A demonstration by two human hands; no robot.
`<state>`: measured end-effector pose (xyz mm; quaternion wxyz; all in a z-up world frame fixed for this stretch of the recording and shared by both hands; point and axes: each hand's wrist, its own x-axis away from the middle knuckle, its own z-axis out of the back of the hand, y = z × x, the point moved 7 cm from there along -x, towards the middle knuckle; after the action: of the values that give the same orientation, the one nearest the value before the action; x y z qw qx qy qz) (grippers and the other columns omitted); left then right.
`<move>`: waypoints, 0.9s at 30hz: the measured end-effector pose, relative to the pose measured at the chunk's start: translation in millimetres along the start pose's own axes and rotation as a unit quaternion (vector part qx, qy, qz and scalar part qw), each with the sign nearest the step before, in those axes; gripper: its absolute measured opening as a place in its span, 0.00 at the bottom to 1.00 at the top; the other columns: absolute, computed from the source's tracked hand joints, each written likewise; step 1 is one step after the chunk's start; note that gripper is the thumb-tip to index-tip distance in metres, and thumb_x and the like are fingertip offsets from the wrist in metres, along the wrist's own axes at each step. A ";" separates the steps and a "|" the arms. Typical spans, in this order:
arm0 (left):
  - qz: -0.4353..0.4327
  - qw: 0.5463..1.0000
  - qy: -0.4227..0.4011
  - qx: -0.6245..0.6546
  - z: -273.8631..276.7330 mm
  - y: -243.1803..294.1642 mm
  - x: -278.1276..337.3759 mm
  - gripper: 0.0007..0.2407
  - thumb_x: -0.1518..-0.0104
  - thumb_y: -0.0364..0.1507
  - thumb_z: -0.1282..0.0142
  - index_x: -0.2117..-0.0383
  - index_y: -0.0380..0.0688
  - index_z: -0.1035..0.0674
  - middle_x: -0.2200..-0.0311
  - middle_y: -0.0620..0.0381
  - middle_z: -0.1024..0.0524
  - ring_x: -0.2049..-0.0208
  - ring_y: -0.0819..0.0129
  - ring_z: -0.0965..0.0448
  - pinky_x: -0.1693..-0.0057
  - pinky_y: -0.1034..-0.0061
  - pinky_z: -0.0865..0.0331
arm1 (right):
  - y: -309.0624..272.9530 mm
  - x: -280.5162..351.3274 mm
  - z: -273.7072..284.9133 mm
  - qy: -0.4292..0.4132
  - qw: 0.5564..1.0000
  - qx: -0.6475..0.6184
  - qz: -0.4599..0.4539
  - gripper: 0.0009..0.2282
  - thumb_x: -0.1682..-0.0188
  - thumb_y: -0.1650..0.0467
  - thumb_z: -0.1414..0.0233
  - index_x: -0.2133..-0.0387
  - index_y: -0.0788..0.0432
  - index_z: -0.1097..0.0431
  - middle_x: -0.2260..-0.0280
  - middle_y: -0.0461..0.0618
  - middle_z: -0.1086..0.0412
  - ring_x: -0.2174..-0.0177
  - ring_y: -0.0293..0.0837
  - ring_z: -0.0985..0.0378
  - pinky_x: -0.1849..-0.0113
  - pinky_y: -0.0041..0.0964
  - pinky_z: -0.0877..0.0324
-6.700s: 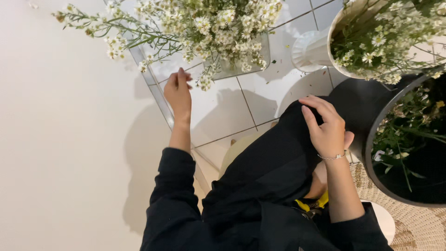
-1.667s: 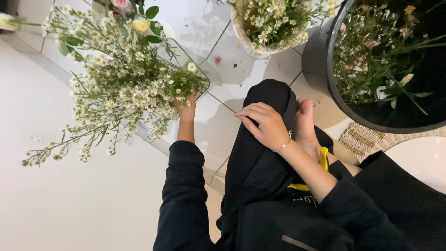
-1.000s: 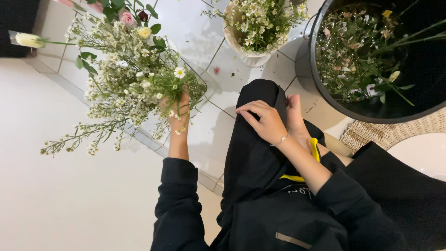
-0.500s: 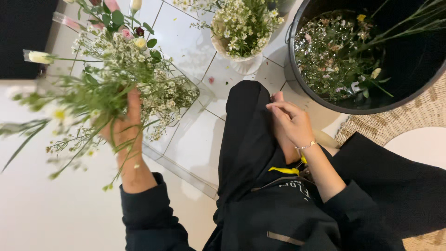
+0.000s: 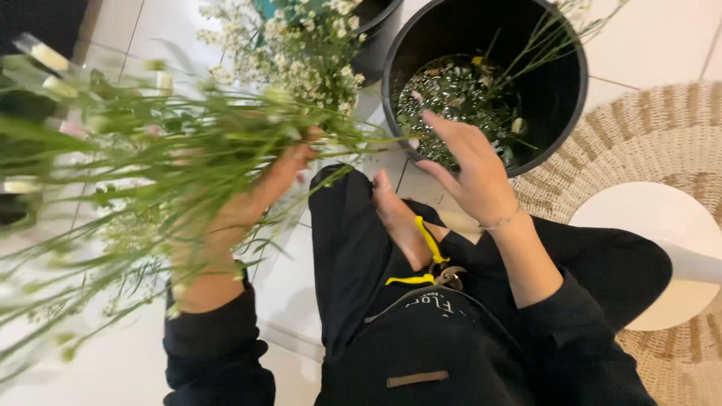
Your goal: The person trims individual flower stems from a larger branch using shears over a bucket of water and places them into two white vases.
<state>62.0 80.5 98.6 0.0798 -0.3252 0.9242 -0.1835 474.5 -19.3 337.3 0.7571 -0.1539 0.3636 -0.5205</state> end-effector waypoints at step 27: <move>-0.247 0.345 -0.034 -0.905 -11.8 -348.0 -304.5 0.10 0.43 0.25 0.34 0.56 0.39 0.16 0.67 0.45 0.17 0.64 0.52 0.14 0.60 0.66 0.20 | 143.7 68.3 79.8 0.388 0.840 -0.308 -0.224 0.07 0.57 0.78 0.34 0.75 0.72 0.25 0.65 0.62 0.26 0.61 0.50 0.19 0.63 0.43 0.19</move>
<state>494.1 24.8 254.1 -0.2803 -0.4188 0.4014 0.7648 641.6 -33.4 277.7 0.3309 -0.2418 0.7246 -0.5541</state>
